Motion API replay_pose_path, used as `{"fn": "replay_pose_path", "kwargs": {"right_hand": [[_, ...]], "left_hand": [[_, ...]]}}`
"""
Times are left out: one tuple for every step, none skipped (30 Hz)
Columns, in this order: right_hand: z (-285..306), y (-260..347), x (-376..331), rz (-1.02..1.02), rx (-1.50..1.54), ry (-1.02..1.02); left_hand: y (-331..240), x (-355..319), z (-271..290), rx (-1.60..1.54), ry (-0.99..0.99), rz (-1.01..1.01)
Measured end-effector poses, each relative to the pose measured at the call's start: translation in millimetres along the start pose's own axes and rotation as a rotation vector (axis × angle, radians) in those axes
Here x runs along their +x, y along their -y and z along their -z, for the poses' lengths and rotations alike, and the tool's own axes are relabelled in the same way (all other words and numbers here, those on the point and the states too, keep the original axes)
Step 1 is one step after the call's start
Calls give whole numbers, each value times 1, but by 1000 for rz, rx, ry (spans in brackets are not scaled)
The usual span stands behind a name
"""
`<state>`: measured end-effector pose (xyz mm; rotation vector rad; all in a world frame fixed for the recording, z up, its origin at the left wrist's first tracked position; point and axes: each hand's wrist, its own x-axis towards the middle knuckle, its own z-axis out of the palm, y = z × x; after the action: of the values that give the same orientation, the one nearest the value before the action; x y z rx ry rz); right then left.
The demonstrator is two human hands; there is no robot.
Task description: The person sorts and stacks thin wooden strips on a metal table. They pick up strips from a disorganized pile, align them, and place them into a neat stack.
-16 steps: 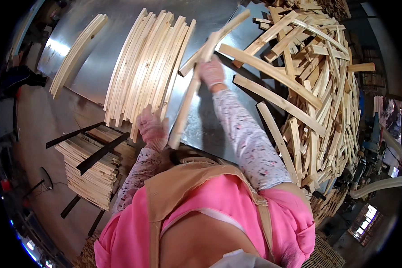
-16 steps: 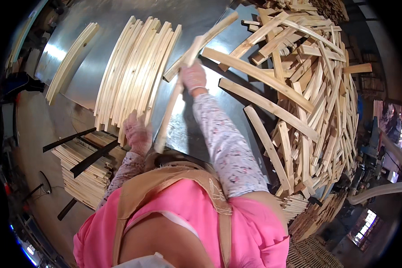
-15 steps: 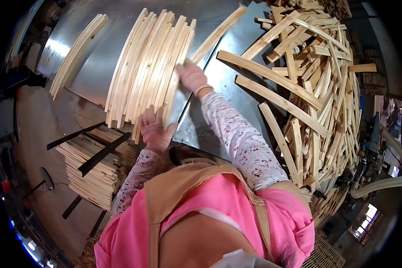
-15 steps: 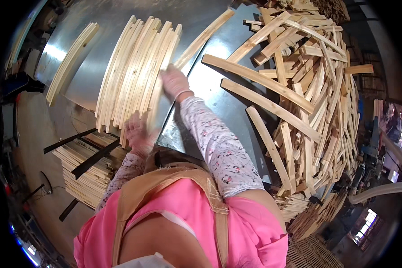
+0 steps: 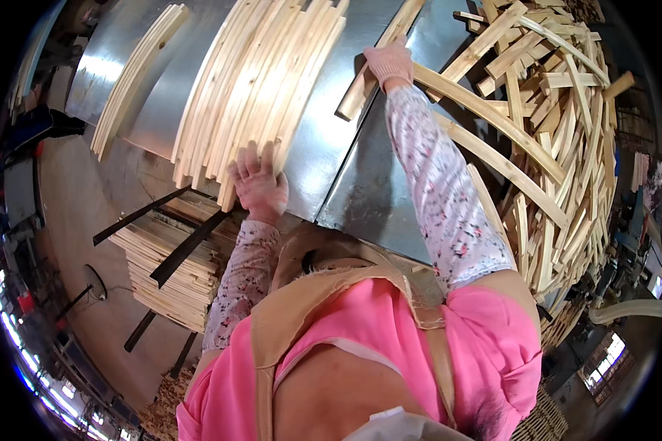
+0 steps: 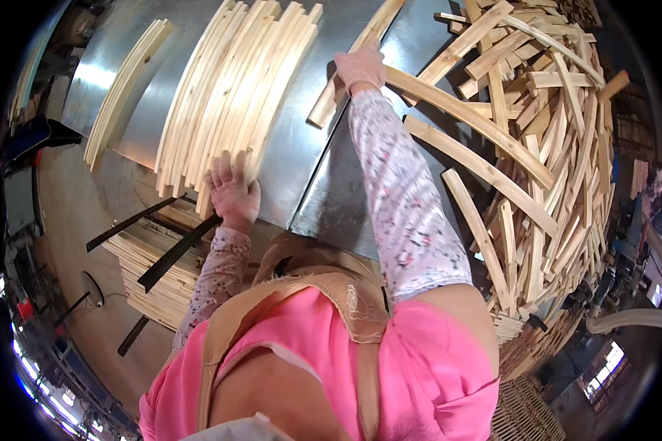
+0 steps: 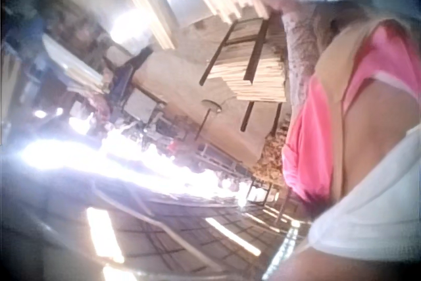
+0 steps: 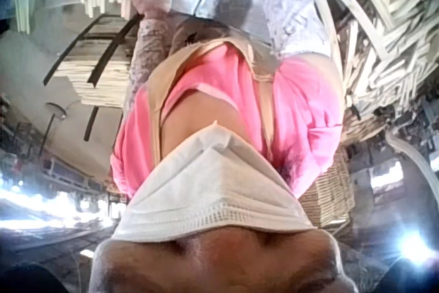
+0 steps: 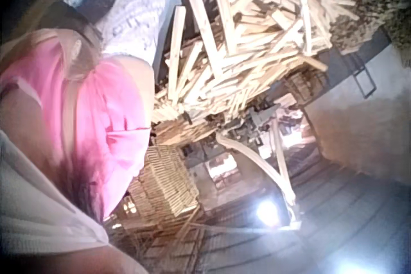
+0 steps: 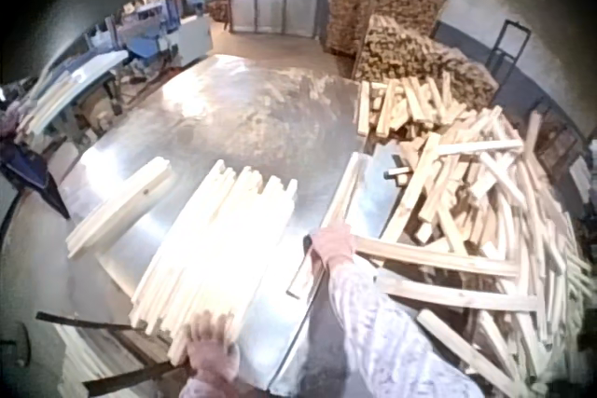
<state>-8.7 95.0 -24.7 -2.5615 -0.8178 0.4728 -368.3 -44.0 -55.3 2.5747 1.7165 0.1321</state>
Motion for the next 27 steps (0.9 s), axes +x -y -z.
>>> {"fn": "replay_pose_path", "kwargs": {"right_hand": [[0,-2,-19,70,153,95],[12,1,-57,148,301,187],[24,14,-102,63,453,398],[-1,2,-133,112,448,470],[-25,-3,-161,188,358,537],[-45,0,-189,297,212,588],[-57,3,-203,391,120,618],[-56,4,-205,463,86,635],[-38,-2,-193,579,70,604],[-21,-14,-177,692,51,572],[-1,-34,-144,814,-32,286],[37,-49,-113,941,-162,-127],[77,-76,-78,776,-416,-23],[111,-103,-43,658,-563,-170],[131,-153,-18,666,-557,-286],[153,-156,-1,458,-627,24],[162,-164,8,441,-581,80],[150,-174,17,522,-471,-20],[172,-104,-17,403,-526,169],[148,-112,-16,501,-517,114],[153,-83,-38,466,-455,299],[142,-88,-50,520,-545,293],[121,-88,-53,632,-608,307],[120,-94,-64,618,-595,296],[121,-101,-70,607,-585,286],[113,-100,-72,584,-554,255],[111,-103,-69,547,-561,318]], "left_hand": [[9,9,5,-18,72,28],[19,19,9,-43,136,60],[26,28,11,-70,200,73],[29,36,8,-159,166,40],[32,41,12,-135,218,40],[32,44,15,-118,273,26],[28,46,20,-94,322,17],[26,48,23,-66,306,20],[28,43,27,-31,306,23],[28,40,30,4,306,24],[26,37,34,27,329,35],[26,38,34,48,338,71],[24,36,34,70,351,103],[21,35,33,85,338,113],[13,39,36,84,338,103],[6,42,44,93,340,86],[-2,47,47,91,337,58],[-4,49,44,56,315,24],[8,43,43,47,292,41],[6,46,45,18,299,10],[7,41,46,36,285,25],[5,40,43,34,279,6],[8,35,48,66,261,43],[5,37,47,83,285,44],[0,38,42,64,274,23],[2,36,40,61,253,23],[3,36,40,55,232,26]]}}
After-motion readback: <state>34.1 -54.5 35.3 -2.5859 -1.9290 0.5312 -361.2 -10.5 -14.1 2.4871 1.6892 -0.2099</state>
